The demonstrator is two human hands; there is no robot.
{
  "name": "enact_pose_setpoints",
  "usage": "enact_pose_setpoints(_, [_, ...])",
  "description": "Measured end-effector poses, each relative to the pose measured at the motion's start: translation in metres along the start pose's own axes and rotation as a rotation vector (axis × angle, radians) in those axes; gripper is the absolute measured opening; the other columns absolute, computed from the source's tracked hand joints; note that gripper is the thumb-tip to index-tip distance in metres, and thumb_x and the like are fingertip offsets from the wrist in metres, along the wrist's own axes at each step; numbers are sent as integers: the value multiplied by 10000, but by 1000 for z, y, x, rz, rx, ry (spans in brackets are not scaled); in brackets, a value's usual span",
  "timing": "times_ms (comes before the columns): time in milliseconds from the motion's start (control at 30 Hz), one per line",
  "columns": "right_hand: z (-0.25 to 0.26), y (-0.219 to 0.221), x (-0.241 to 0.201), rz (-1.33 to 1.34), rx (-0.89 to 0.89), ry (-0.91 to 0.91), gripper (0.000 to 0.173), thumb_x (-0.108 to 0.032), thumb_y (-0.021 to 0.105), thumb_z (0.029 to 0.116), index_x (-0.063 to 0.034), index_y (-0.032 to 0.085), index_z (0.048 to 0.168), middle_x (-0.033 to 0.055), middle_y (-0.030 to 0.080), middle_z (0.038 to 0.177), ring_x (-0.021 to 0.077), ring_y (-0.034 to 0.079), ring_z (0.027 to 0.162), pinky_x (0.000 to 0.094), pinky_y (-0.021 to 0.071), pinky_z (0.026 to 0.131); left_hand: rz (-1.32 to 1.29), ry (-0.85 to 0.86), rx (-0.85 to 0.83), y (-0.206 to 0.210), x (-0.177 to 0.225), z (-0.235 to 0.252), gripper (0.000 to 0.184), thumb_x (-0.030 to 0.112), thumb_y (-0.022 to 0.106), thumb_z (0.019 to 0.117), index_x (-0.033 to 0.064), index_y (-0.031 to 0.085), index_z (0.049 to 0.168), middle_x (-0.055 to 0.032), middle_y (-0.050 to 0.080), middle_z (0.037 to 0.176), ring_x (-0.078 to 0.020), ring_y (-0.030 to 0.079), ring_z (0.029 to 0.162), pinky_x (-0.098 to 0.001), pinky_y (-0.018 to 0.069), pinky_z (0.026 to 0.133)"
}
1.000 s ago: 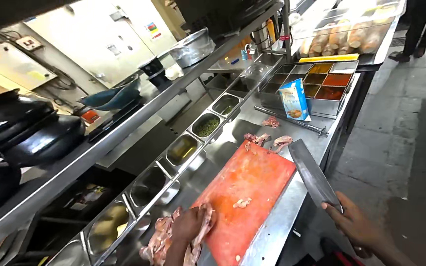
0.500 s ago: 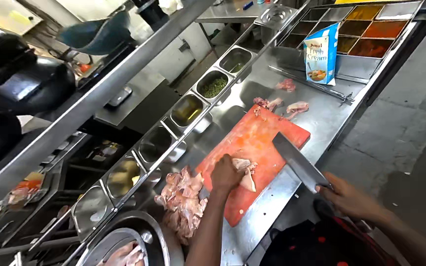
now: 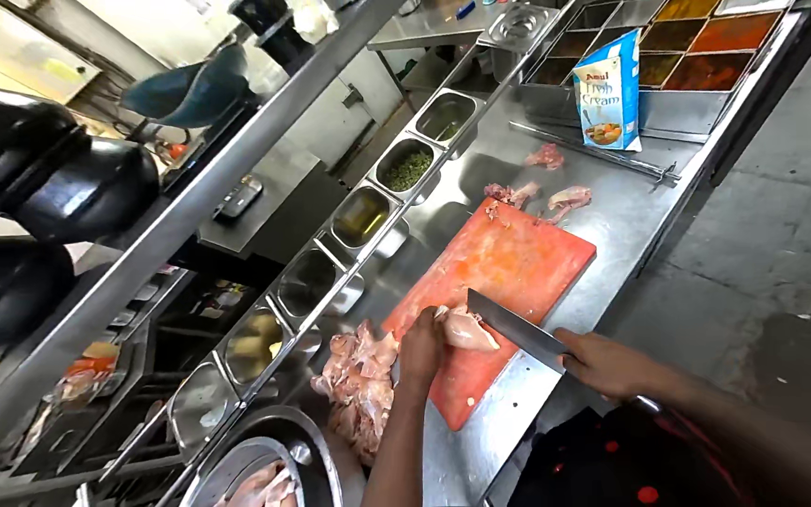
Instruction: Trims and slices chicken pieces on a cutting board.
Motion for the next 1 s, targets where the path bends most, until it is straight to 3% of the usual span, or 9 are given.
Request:
enact_pose_setpoints(100, [17,-7,-13,-138,-41,14,332,-287,411,1110,-95,467,1374,128,625,832,250,653,631,427,565,614,-67,-26,81,5,-11,-17,334,227,512,1077,12,639,1298,-196,736,1066,-365,733,965,-569,577,891])
enact_pose_setpoints(200, [25,-27,-18,-364,67,33,298,-280,467,1075,-122,519,1322,152,675,975,344,696,893,548,565,766,-139,-32,153,7,-26,-29,321,199,481,1071,18,647,1278,-179,733,1062,-348,728,965,-574,572,884])
enact_pose_setpoints(267, [24,-42,-23,-454,210,70,267,-233,495,1041,-130,529,1285,146,689,983,361,703,956,554,565,783,-188,-11,196,9,-33,-35,310,189,478,1063,29,661,1256,-156,742,1025,-321,734,924,-566,583,849])
enact_pose_setpoints(367, [21,-56,-30,-461,397,146,259,-219,509,1027,-130,498,1270,119,688,905,340,718,891,516,572,737,-264,24,231,14,-28,-37,317,181,478,1055,17,655,1261,-151,740,989,-293,734,870,-534,595,817])
enact_pose_setpoints(467, [17,-54,-35,-353,463,80,234,-280,481,1058,-152,517,1251,99,674,831,316,713,803,507,575,691,-349,19,195,20,-10,-28,308,166,490,1057,33,646,1287,-144,743,1053,-270,738,946,-514,594,885])
enact_pose_setpoints(533, [15,-40,-43,-253,406,3,227,-298,456,1075,-159,527,1240,91,664,825,304,701,784,513,571,684,-330,40,174,22,2,-22,292,175,501,1062,48,652,1278,-132,745,1077,-267,736,979,-511,591,910])
enact_pose_setpoints(667, [19,-6,-56,-4,225,-17,270,-288,447,1092,-108,492,1287,115,638,834,266,677,688,467,579,661,9,60,129,19,17,-18,341,287,513,1063,48,714,1201,-156,717,1159,-341,677,1124,-524,554,965])
enact_pose_setpoints(800, [25,16,-57,117,159,35,290,-310,417,1102,-108,452,1308,113,616,803,231,654,603,417,579,618,112,43,-44,32,13,-24,446,345,378,1094,29,673,1207,-157,692,1184,-320,692,1093,-501,571,923])
enact_pose_setpoints(1000, [35,30,-61,36,143,71,289,-290,420,1096,-99,431,1312,128,624,857,258,671,659,441,579,657,32,142,-41,40,7,-30,457,286,331,1065,-27,663,1101,-185,699,1071,-328,717,995,-496,590,861])
Point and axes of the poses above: each hand's wrist, its own z-axis towards the middle knuckle, its own y-axis out of the palm, x = y × z, the point moved 6 cm from there along z, towards the middle knuckle
